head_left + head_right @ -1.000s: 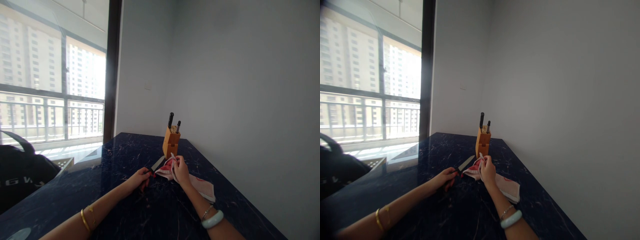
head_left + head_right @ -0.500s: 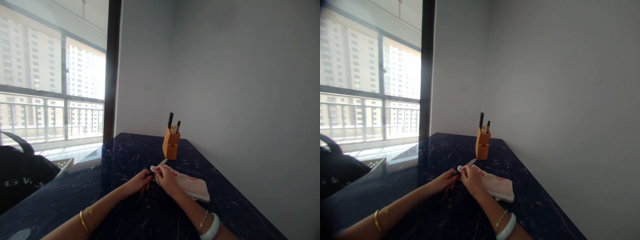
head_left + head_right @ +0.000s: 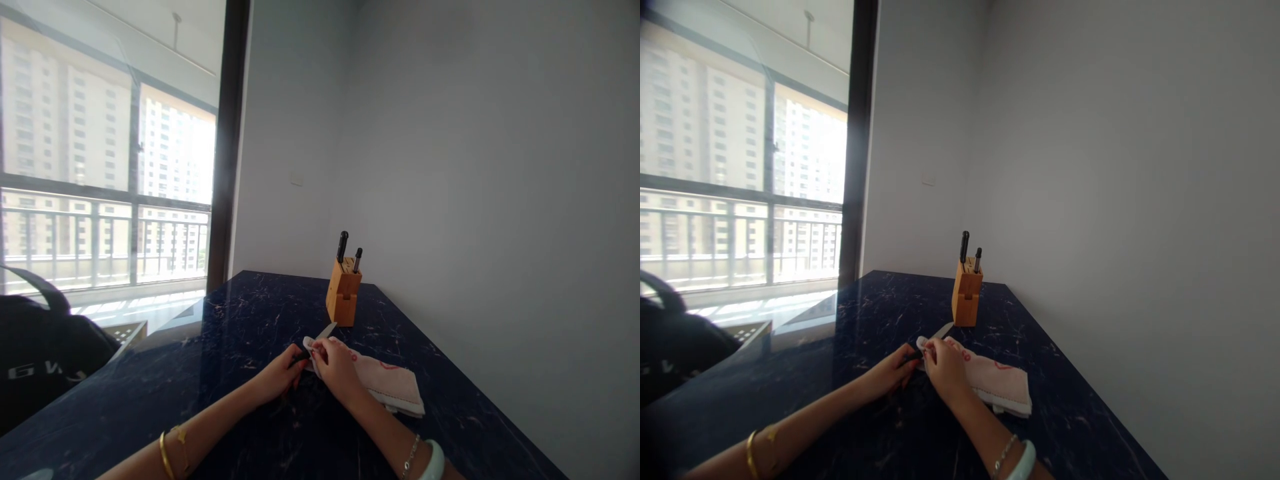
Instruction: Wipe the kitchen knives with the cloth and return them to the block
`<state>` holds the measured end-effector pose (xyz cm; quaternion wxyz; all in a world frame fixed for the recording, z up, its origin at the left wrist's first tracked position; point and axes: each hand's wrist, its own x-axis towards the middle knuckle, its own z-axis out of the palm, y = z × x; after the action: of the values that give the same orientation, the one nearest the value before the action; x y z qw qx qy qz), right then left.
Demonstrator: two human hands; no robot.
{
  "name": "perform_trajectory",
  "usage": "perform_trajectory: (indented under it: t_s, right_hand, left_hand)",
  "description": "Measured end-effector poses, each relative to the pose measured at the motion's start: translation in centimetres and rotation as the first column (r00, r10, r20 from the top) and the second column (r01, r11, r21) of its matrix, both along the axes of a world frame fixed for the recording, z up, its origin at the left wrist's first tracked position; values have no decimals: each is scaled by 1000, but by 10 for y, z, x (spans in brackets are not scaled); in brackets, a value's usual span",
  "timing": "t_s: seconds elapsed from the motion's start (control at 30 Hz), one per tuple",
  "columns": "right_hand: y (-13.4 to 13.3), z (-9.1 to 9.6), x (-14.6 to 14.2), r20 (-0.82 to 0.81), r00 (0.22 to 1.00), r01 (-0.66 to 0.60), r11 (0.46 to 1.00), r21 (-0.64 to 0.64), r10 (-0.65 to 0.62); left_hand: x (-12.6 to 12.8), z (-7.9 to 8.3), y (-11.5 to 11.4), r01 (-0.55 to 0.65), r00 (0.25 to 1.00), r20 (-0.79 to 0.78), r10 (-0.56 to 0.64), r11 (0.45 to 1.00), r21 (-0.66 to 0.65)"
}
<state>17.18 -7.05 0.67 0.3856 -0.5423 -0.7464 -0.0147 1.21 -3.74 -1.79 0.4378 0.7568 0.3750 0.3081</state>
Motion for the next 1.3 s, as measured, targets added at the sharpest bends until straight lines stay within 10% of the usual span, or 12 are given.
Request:
perform_trajectory:
  t_s: [1.3]
  right_hand:
    - [4,-9,-2,-33,999,-9,1000,6,9]
  left_hand:
    - [3,-23,19,-4,998,68,5,1000,-14]
